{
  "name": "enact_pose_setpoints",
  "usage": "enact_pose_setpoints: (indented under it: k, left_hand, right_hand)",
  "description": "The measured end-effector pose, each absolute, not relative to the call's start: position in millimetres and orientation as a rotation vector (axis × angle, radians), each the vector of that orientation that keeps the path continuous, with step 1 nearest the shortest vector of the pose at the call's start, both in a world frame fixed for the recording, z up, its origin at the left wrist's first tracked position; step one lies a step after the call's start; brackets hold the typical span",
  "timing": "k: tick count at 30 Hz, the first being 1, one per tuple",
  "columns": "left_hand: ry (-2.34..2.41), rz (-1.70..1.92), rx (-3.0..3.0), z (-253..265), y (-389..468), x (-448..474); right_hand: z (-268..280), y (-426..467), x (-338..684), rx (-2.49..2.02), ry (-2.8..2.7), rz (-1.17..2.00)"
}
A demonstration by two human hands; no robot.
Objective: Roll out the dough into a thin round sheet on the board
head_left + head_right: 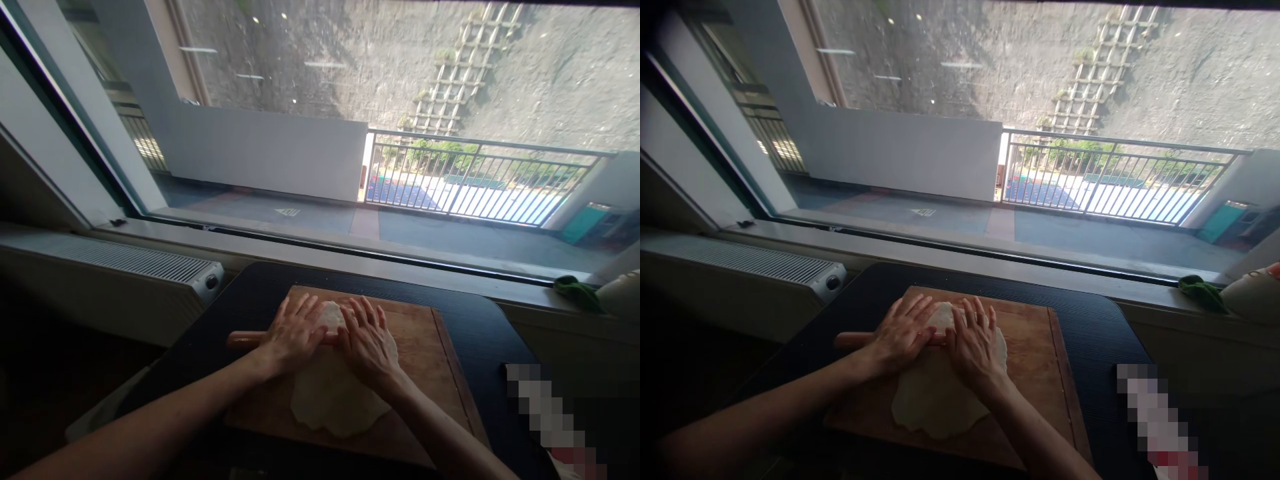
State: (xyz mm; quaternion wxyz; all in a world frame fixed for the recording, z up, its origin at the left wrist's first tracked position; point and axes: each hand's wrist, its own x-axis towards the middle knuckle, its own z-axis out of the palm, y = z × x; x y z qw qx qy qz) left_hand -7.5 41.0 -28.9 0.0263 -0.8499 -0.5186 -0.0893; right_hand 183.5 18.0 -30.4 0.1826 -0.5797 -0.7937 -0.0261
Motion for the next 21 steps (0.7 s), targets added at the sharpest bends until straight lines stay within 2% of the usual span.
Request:
enact_pose_setpoints:
  k: [6, 13, 21]
  left_hand:
    - [-1.87, -0.316, -2.467, -24, 85, 4]
    - [-1.551, -0.346, -2.655, -27, 35, -4]
    - [-1.861, -0.359, -2.472, -26, 88, 7]
  right_hand:
    - [-21, 77, 176, -1.914, -2.111, 0.181]
    - [-29, 21, 186, -1.62, -2.258, -0.031]
    - [-19, 88, 177, -1.916, -2.11, 0.194]
